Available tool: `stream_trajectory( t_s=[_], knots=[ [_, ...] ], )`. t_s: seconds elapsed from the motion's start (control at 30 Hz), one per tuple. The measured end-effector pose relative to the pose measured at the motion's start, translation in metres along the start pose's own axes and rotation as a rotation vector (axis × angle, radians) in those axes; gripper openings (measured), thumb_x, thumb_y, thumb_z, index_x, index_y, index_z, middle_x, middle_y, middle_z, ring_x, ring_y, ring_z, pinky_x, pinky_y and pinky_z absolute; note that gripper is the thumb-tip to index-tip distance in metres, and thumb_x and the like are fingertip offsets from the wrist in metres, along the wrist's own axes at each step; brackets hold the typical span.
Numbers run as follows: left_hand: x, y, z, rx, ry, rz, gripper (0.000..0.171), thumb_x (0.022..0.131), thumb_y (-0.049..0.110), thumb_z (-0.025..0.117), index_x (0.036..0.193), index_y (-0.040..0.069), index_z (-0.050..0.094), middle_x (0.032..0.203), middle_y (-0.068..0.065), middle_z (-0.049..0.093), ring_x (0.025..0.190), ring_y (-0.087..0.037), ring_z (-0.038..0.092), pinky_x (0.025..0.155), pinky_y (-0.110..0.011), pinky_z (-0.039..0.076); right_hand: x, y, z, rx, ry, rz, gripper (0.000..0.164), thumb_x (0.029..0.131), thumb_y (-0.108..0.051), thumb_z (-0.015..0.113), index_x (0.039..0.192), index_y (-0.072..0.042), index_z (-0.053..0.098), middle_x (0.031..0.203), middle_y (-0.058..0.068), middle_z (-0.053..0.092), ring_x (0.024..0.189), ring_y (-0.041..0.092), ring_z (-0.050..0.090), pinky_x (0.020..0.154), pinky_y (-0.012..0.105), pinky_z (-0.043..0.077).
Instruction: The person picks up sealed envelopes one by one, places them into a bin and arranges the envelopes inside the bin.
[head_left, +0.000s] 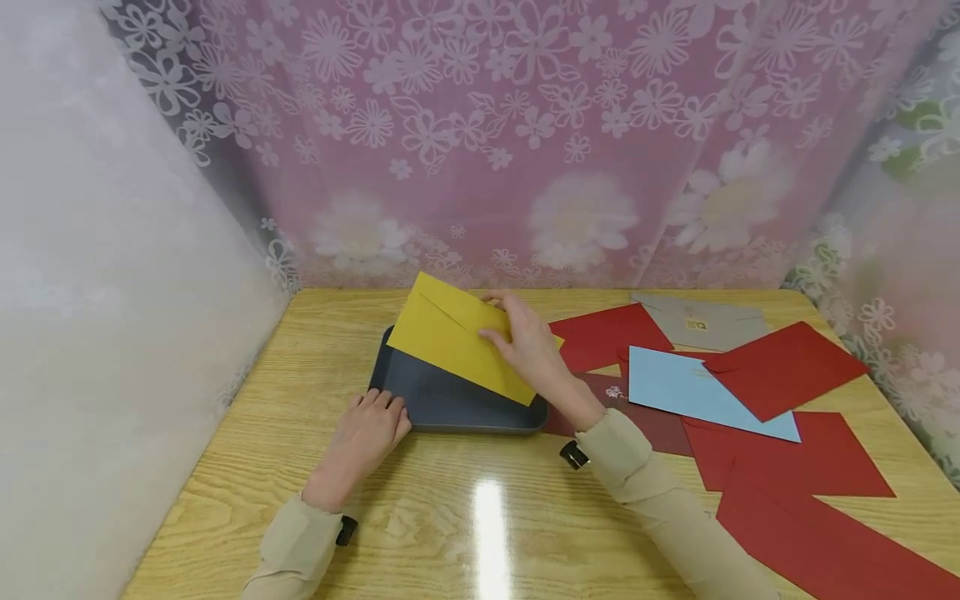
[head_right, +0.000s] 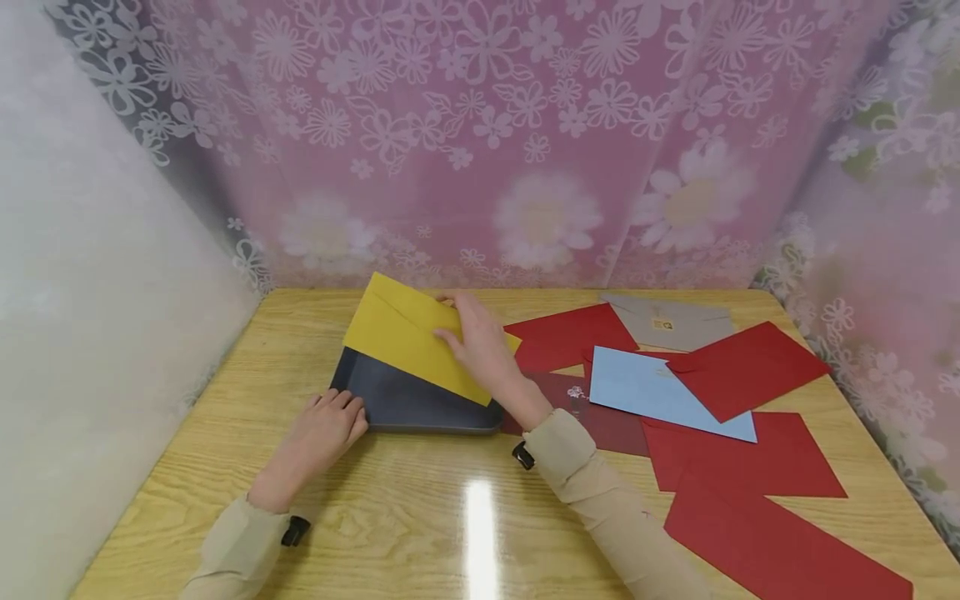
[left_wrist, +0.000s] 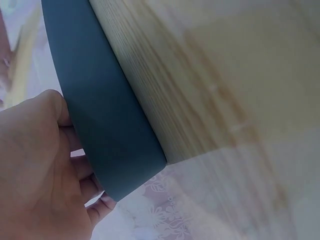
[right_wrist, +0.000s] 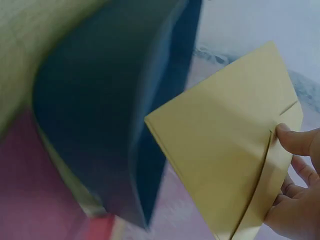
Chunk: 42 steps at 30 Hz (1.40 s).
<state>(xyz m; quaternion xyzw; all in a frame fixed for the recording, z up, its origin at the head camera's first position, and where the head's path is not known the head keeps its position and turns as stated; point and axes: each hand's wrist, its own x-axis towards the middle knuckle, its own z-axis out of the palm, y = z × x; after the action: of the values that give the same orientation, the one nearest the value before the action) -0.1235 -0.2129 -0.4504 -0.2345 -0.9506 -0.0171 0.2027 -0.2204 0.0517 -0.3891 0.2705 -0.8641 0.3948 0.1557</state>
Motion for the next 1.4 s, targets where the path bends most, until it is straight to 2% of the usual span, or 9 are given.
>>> stream_trajectory(
  t_s=[0.1, 0.23, 0.47, 0.57, 0.7, 0.93, 1.13, 1.23, 1.4],
  knots=[
    [0.0, 0.001, 0.0, -0.004, -0.009, -0.003, 0.028, 0.098, 0.013, 0.06, 0.072, 0.014, 0.047, 0.068, 0.001, 0.036, 0.066, -0.016, 0.028, 0.066, -0.031, 0.027, 0.001, 0.003, 0.016, -0.006, -0.064, 0.015, 0.049, 0.094, -0.012, 0.071, 0.138, -0.006, 0.051, 0.137, 0.013, 0.059, 0.125, 0.031, 0.058, 0.098, 0.047, 0.049],
    [0.001, 0.001, 0.0, -0.003, 0.001, -0.003, 0.03, 0.097, 0.013, 0.061, 0.071, 0.013, 0.046, 0.068, 0.001, 0.036, 0.066, -0.016, 0.027, 0.065, -0.031, 0.027, -0.001, 0.006, 0.028, -0.065, -0.158, -0.015, 0.048, 0.095, -0.011, 0.07, 0.139, -0.005, 0.052, 0.138, 0.012, 0.057, 0.128, 0.031, 0.056, 0.103, 0.047, 0.046],
    [0.002, 0.001, 0.0, -0.004, -0.054, -0.032, 0.03, 0.098, 0.015, 0.06, 0.071, 0.013, 0.047, 0.07, 0.001, 0.036, 0.068, -0.017, 0.029, 0.067, -0.031, 0.027, -0.011, 0.019, 0.04, -0.216, -0.313, -0.047, 0.044, 0.096, -0.014, 0.07, 0.137, -0.01, 0.053, 0.131, 0.012, 0.059, 0.119, 0.033, 0.058, 0.101, 0.05, 0.045],
    [0.002, 0.002, -0.001, -0.003, -0.064, -0.032, 0.029, 0.099, 0.014, 0.059, 0.072, 0.012, 0.047, 0.07, 0.001, 0.033, 0.068, -0.017, 0.027, 0.067, -0.031, 0.026, -0.015, 0.024, 0.041, -0.234, -0.356, -0.053, 0.045, 0.096, -0.016, 0.071, 0.138, -0.011, 0.055, 0.124, 0.011, 0.06, 0.116, 0.033, 0.057, 0.097, 0.049, 0.046],
    [0.001, 0.004, -0.001, -0.004, -0.031, -0.014, 0.029, 0.097, 0.013, 0.061, 0.072, 0.012, 0.047, 0.07, 0.002, 0.033, 0.067, -0.018, 0.028, 0.067, -0.032, 0.028, -0.018, 0.03, 0.041, -0.26, -0.405, -0.061, 0.048, 0.095, -0.019, 0.072, 0.14, -0.011, 0.056, 0.124, 0.01, 0.061, 0.114, 0.032, 0.057, 0.093, 0.048, 0.048],
    [-0.001, 0.005, 0.0, -0.019, -0.029, -0.016, 0.027, 0.097, 0.013, 0.061, 0.073, 0.012, 0.048, 0.07, 0.0, 0.036, 0.067, -0.018, 0.031, 0.068, -0.032, 0.03, -0.021, 0.037, 0.04, -0.253, -0.484, -0.034, 0.052, 0.092, -0.019, 0.075, 0.14, -0.009, 0.056, 0.136, 0.011, 0.061, 0.12, 0.033, 0.056, 0.103, 0.051, 0.044],
    [-0.001, 0.006, 0.0, -0.02, 0.013, -0.002, 0.031, 0.096, 0.012, 0.06, 0.07, 0.013, 0.043, 0.068, 0.001, 0.032, 0.066, -0.017, 0.028, 0.066, -0.031, 0.028, -0.021, 0.038, 0.034, -0.275, -0.559, -0.054, 0.045, 0.093, -0.013, 0.073, 0.136, -0.007, 0.061, 0.136, 0.012, 0.062, 0.129, 0.033, 0.055, 0.112, 0.051, 0.037],
    [-0.001, 0.006, 0.0, -0.018, 0.009, -0.007, 0.03, 0.096, 0.012, 0.061, 0.07, 0.012, 0.045, 0.068, 0.001, 0.034, 0.065, -0.018, 0.03, 0.066, -0.032, 0.029, -0.019, 0.034, 0.025, -0.285, -0.559, -0.064, 0.04, 0.095, -0.014, 0.071, 0.134, -0.01, 0.064, 0.132, 0.01, 0.064, 0.127, 0.033, 0.056, 0.111, 0.051, 0.038],
    [-0.002, 0.006, 0.0, -0.022, -0.013, -0.02, 0.029, 0.097, 0.012, 0.06, 0.071, 0.012, 0.046, 0.069, 0.002, 0.033, 0.066, -0.019, 0.032, 0.067, -0.032, 0.03, -0.016, 0.027, 0.0, -0.265, -0.458, -0.059, 0.027, 0.097, -0.015, 0.069, 0.124, -0.014, 0.07, 0.122, 0.005, 0.069, 0.121, 0.031, 0.06, 0.106, 0.048, 0.044]
  ],
)
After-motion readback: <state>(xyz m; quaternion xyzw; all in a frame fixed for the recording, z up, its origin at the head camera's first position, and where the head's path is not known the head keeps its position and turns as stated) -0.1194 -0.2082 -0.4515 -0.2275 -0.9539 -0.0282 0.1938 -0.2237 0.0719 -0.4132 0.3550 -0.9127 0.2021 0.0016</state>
